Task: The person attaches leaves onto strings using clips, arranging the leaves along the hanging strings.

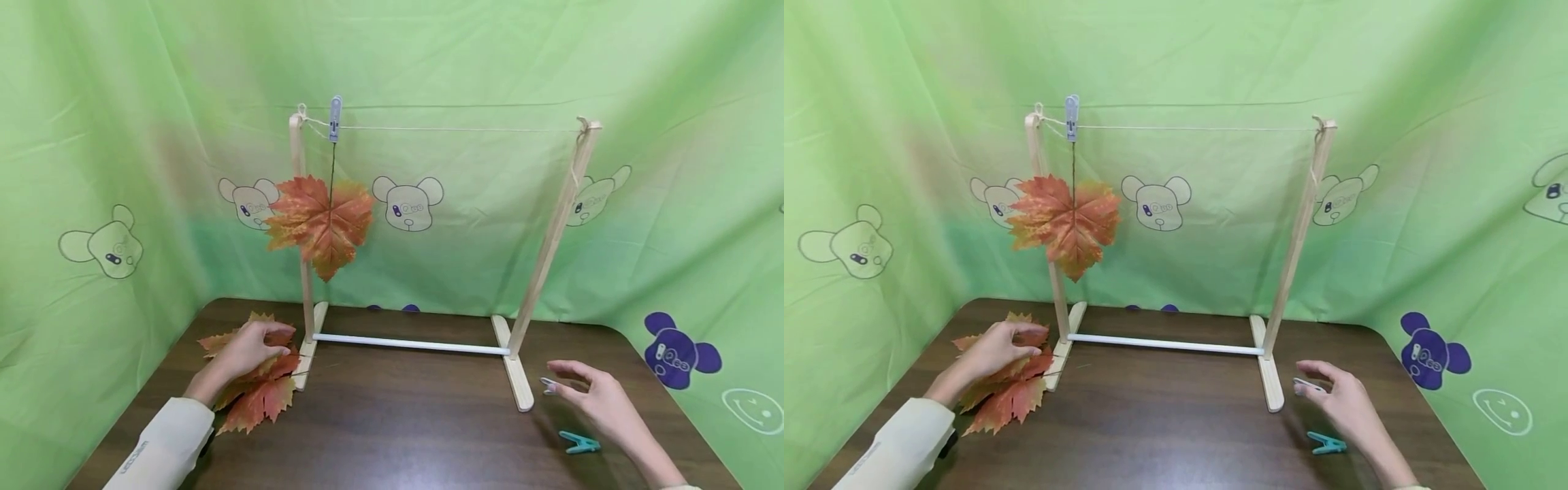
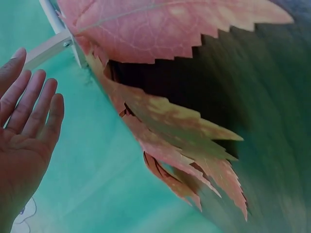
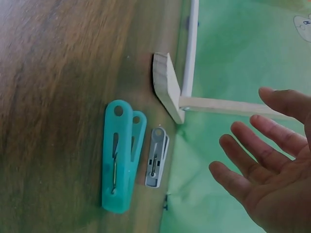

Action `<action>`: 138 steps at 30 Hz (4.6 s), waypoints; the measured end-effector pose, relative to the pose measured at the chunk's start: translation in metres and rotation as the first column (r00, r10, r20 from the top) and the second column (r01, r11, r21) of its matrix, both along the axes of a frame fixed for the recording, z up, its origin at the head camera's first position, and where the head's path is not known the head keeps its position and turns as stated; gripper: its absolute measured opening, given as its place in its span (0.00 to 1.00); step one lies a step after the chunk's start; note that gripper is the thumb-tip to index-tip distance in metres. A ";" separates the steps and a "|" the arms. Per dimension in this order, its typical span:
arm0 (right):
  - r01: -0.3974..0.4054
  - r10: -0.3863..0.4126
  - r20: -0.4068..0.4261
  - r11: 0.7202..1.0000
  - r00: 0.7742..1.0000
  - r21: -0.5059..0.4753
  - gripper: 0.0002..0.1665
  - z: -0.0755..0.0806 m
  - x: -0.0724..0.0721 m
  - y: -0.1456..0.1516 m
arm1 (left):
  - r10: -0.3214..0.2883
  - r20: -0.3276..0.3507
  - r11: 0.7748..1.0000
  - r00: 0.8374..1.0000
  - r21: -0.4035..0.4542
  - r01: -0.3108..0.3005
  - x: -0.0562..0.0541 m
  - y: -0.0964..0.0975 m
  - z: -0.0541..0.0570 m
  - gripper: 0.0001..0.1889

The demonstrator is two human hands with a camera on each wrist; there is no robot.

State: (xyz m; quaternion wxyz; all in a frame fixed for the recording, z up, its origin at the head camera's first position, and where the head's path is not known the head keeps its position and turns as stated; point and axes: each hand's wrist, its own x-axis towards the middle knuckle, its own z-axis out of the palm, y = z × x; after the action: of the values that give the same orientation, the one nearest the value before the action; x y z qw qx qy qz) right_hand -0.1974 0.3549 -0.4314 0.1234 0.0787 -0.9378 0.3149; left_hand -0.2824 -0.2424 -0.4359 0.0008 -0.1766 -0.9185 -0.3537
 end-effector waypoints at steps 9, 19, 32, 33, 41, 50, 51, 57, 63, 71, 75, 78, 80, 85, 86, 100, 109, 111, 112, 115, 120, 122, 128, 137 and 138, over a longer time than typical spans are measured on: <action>-0.028 0.028 0.012 1.000 1.000 0.004 0.25 -0.006 -0.007 0.002 | -0.007 0.059 1.000 0.998 -0.030 0.009 -0.009 0.005 -0.006 0.19; -0.036 0.030 0.101 0.998 0.994 0.059 0.24 -0.008 -0.010 0.004 | -0.021 0.108 0.998 0.994 -0.051 0.027 -0.019 0.009 -0.009 0.16; -0.063 0.054 0.075 0.991 0.996 0.116 0.27 -0.013 -0.023 0.009 | -0.081 0.185 0.997 0.979 0.011 0.081 -0.028 0.007 -0.012 0.14; -0.069 0.060 0.081 0.991 0.995 0.116 0.26 -0.013 -0.024 0.009 | -0.089 0.194 0.996 0.977 0.022 0.086 -0.029 0.007 -0.013 0.13; -0.100 0.084 0.114 0.985 0.990 0.141 0.25 -0.016 -0.030 0.012 | -0.113 0.230 0.994 0.967 0.033 0.108 -0.032 0.005 -0.014 0.12; -0.116 0.097 0.137 0.983 0.986 0.142 0.23 -0.020 -0.035 0.016 | -0.121 0.211 0.993 0.970 0.016 0.120 -0.035 0.003 -0.018 0.10; -0.113 0.094 0.133 0.983 0.987 0.143 0.22 -0.021 -0.035 0.016 | -0.122 0.211 0.992 0.970 0.018 0.121 -0.035 0.003 -0.018 0.10; -0.076 0.056 0.121 0.983 0.991 0.166 0.22 -0.021 -0.039 0.019 | -0.143 0.207 0.990 0.968 0.021 0.142 -0.038 0.001 -0.020 0.09; -0.072 0.046 0.146 0.982 0.988 0.173 0.22 -0.021 -0.039 0.020 | -0.167 0.163 0.986 0.972 0.003 0.169 -0.041 0.000 -0.022 0.06; -0.071 0.045 0.146 0.981 0.988 0.178 0.21 -0.022 -0.041 0.020 | -0.146 0.139 0.988 0.979 -0.037 0.153 -0.044 0.001 -0.018 0.06; -0.075 0.048 0.143 0.979 0.988 0.189 0.21 -0.023 -0.043 0.020 | -0.120 0.142 0.989 0.983 -0.073 0.131 -0.047 0.002 -0.011 0.07; -0.083 0.055 0.146 0.978 0.988 0.193 0.21 -0.024 -0.044 0.020 | -0.112 0.138 0.987 0.984 -0.098 0.126 -0.048 0.003 -0.005 0.07; -0.088 0.059 0.148 0.977 0.987 0.194 0.20 -0.024 -0.044 0.021 | -0.116 0.139 0.986 0.984 -0.103 0.130 -0.047 0.004 -0.002 0.07; -0.098 0.069 0.154 0.977 0.986 0.190 0.20 -0.026 -0.046 0.022 | -0.121 0.158 0.987 0.980 -0.083 0.135 -0.047 0.006 0.002 0.07; -0.099 0.069 0.156 0.977 0.985 0.188 0.20 -0.026 -0.047 0.022 | -0.123 0.157 0.987 0.980 -0.083 0.137 -0.047 0.006 0.003 0.07; -0.104 0.069 0.158 0.968 0.985 0.230 0.15 -0.029 -0.052 0.026 | -0.147 0.163 0.986 0.976 -0.059 0.159 -0.043 0.007 0.011 0.07; -0.110 0.069 0.167 0.962 0.984 0.249 0.14 -0.030 -0.053 0.026 | -0.156 0.172 0.985 0.973 -0.048 0.166 -0.037 0.008 0.013 0.07; -0.116 0.074 0.165 0.959 0.984 0.259 0.13 -0.030 -0.054 0.026 | -0.159 0.170 0.985 0.973 -0.044 0.168 -0.036 0.008 0.013 0.07; -0.120 0.079 0.162 0.957 0.984 0.263 0.13 -0.030 -0.054 0.026 | -0.165 0.165 0.984 0.972 -0.044 0.174 -0.036 0.008 0.014 0.07; -0.127 0.085 0.157 0.952 0.984 0.279 0.12 -0.030 -0.055 0.025 | -0.162 0.168 0.985 0.973 -0.039 0.170 -0.036 0.008 0.014 0.07; -0.137 0.088 0.173 0.944 0.981 0.301 0.11 -0.028 -0.057 0.024 | -0.167 0.168 0.984 0.972 -0.040 0.176 -0.035 0.008 0.015 0.07; -0.146 0.095 0.172 0.939 0.980 0.312 0.11 -0.028 -0.058 0.024 | -0.167 0.164 0.983 0.972 -0.042 0.176 -0.035 0.008 0.015 0.07; -0.184 0.131 0.168 0.916 0.977 0.356 0.09 -0.025 -0.061 0.022 | -0.175 0.168 0.982 0.970 -0.046 0.185 -0.034 0.009 0.015 0.07; -0.192 0.105 0.229 0.896 0.968 0.401 0.09 -0.019 -0.067 0.019 | -0.187 0.178 0.980 0.966 -0.041 0.197 -0.033 0.010 0.018 0.07; -0.189 0.100 0.232 0.897 0.967 0.399 0.09 -0.019 -0.067 0.020 | -0.188 0.180 0.979 0.966 -0.040 0.198 -0.033 0.010 0.018 0.08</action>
State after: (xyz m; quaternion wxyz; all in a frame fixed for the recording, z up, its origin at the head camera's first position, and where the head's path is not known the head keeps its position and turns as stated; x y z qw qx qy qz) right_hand -0.2646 0.3745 -0.4505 -0.0178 0.1401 -0.9825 0.1214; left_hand -0.3153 -0.2322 -0.4180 -0.1193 -0.2334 -0.9032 -0.3398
